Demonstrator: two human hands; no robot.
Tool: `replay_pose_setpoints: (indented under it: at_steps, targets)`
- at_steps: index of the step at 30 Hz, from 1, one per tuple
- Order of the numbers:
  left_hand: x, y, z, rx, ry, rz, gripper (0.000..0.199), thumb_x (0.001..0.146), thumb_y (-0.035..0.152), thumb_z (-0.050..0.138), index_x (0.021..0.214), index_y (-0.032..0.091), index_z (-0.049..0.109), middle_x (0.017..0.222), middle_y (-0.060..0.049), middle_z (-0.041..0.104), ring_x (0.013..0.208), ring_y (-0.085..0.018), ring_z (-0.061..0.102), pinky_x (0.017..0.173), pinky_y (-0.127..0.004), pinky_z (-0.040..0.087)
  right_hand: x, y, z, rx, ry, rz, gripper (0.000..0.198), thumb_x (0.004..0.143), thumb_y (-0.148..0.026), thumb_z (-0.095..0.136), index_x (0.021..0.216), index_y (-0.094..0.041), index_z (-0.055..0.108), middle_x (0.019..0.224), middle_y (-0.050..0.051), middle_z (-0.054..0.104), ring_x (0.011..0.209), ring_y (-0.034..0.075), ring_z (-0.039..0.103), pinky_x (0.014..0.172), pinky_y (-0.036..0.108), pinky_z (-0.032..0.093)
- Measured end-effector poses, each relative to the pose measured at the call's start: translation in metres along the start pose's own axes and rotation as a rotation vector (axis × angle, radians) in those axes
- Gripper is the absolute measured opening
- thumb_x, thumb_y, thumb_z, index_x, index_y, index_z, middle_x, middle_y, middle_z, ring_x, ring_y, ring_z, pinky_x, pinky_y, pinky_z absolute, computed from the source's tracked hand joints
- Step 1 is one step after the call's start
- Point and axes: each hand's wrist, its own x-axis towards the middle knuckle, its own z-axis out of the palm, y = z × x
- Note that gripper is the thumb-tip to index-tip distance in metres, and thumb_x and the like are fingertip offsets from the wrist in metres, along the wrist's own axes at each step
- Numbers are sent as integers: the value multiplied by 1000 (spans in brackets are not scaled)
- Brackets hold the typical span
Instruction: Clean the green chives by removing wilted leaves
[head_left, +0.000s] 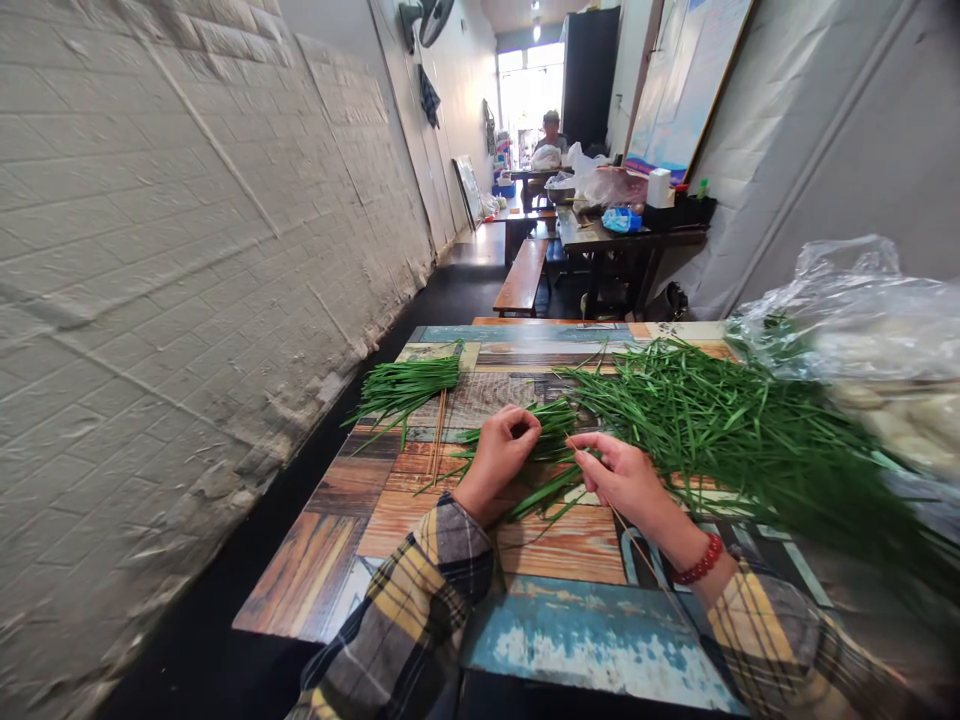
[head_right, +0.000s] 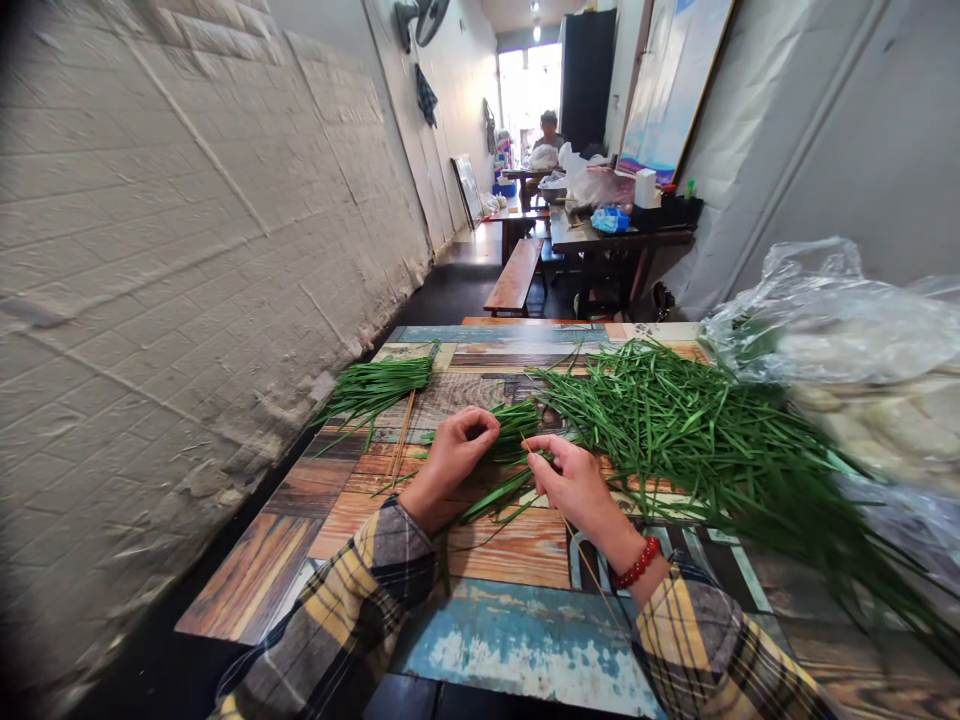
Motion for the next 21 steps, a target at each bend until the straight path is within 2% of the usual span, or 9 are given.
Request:
replay_pose_setpoints:
  at_steps: [4,10,13,16,21]
  targets:
    - [0,-1,2,-191,-22,-101,5,73,14,57,73,13,62,72,-2,63,68,-12,56,64,-22,43,-1,-2,0,-19,11,-12,37,83,-39,52,108,-14,62,49,-5,54,34,8,43,36,19,33]
    - [-2,7,1,-382,-85,-216,11,70,11,53,79,14,59,70,2,59,61,-7,50,59,-18,39,-1,-3,0,-14,14,-19,38,83,-40,52,108,-13,63,48,-5,53,34,8,43,36,19,33]
    - [-4,12,1,-409,-131,-244,8,74,18,56,79,13,60,69,2,57,60,-7,48,56,-18,38,-1,-2,0,-5,9,-24,40,83,-40,52,111,-14,63,49,-5,53,34,8,43,36,20,33]
    - [-4,12,1,-388,-135,-234,13,72,25,64,75,12,60,67,1,54,60,-8,45,54,-18,35,-1,-2,0,8,12,-12,41,83,-40,52,112,-14,62,48,-5,53,34,9,42,36,20,33]
    - [-5,11,3,-384,-142,-215,16,75,27,63,70,12,60,65,1,52,60,-8,43,53,-18,34,-2,-4,0,9,10,-7,40,82,-40,52,113,-15,62,49,-5,53,34,9,42,36,21,33]
